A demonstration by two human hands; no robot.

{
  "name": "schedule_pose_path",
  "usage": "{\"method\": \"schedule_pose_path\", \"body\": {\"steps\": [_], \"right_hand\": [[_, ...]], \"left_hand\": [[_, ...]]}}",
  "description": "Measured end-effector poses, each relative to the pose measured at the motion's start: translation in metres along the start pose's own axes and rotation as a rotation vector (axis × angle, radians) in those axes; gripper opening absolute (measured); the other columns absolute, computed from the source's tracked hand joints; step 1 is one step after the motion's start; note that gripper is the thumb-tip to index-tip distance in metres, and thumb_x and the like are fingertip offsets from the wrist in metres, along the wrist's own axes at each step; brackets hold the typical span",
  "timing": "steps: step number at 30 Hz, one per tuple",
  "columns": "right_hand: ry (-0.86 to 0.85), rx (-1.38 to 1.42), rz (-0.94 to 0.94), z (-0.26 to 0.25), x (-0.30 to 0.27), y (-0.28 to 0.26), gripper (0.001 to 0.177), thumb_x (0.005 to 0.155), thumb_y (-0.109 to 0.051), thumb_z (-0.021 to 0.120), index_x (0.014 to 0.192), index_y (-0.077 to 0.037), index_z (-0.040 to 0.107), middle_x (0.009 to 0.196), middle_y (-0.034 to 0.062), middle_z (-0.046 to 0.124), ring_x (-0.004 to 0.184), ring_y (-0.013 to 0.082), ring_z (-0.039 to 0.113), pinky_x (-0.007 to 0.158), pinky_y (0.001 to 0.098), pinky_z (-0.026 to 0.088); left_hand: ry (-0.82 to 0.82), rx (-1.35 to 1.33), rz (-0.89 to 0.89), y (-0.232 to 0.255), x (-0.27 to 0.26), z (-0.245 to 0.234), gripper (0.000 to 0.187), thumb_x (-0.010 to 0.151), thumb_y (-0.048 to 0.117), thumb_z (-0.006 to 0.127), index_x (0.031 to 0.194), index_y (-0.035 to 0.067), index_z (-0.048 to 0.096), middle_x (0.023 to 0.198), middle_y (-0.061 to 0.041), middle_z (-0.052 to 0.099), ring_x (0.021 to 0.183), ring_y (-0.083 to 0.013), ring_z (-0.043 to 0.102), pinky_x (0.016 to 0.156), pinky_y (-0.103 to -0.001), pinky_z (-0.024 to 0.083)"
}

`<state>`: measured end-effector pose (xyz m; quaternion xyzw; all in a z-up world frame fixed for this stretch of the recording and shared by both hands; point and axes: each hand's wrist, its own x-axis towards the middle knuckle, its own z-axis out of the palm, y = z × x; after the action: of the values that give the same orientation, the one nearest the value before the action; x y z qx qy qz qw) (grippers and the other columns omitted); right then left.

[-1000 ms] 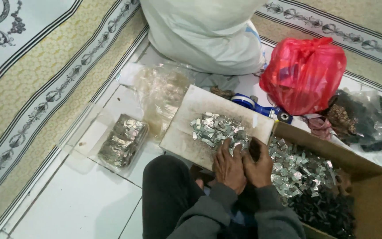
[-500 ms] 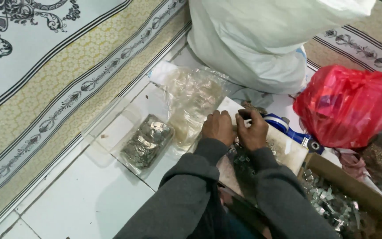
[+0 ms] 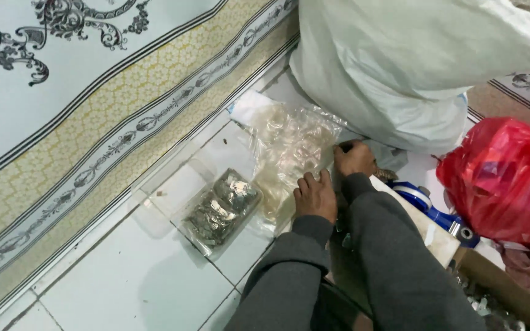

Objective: Sorting small metal components from a bulk box into organized piles or containers.

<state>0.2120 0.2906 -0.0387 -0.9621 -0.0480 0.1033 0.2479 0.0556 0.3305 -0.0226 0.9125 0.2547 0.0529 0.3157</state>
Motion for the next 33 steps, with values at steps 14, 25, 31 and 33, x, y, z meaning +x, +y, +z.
{"method": "schedule_pose_path", "body": {"steps": [14, 25, 31, 33], "right_hand": [[0.169, 0.485, -0.573, -0.024, -0.065, -0.018, 0.017, 0.081, -0.007, 0.081, 0.095, -0.003, 0.073, 0.093, 0.0197, 0.077, 0.097, 0.0389, 0.074, 0.085, 0.0529, 0.059], [0.085, 0.871, -0.625, -0.198, -0.129, 0.009, 0.032, 0.09, 0.009, 0.072, 0.12, 0.0, 0.07, 0.091, 0.0116, 0.073, 0.079, 0.0124, 0.068, 0.071, 0.0292, 0.059], [0.14, 1.154, -0.535, -0.25, -0.158, 0.058, 0.033, 0.097, 0.001, 0.069, 0.13, -0.001, 0.065, 0.106, 0.0138, 0.074, 0.096, 0.0189, 0.073, 0.083, 0.0333, 0.062], [0.11, 1.359, -0.487, -0.24, -0.183, 0.084, 0.035, 0.1, -0.002, 0.066, 0.135, 0.0, 0.061, 0.113, 0.0171, 0.073, 0.104, 0.0267, 0.075, 0.09, 0.042, 0.065]], "left_hand": [[0.163, 0.114, -0.026, -0.009, 0.01, 0.024, 0.039, 0.097, 0.021, 0.065, 0.132, 0.007, 0.052, 0.119, -0.021, 0.05, 0.108, -0.0371, 0.051, 0.09, -0.044, 0.048], [0.036, -0.643, 0.201, 0.038, -0.016, -0.119, 0.133, 0.047, 0.039, 0.102, 0.154, 0.007, 0.03, 0.122, -0.021, 0.069, 0.126, -0.0395, 0.06, 0.114, -0.053, 0.03], [-0.471, -1.033, 0.243, 0.073, -0.039, -0.129, 0.059, 0.08, 0.037, 0.09, 0.117, 0.0, 0.065, 0.08, -0.012, 0.073, 0.078, -0.0207, 0.074, 0.073, -0.038, 0.062], [-0.537, -1.088, 0.24, 0.084, -0.06, -0.124, 0.031, 0.085, 0.028, 0.087, 0.097, 0.003, 0.074, 0.081, -0.013, 0.074, 0.079, -0.0218, 0.076, 0.071, -0.037, 0.065]]}}
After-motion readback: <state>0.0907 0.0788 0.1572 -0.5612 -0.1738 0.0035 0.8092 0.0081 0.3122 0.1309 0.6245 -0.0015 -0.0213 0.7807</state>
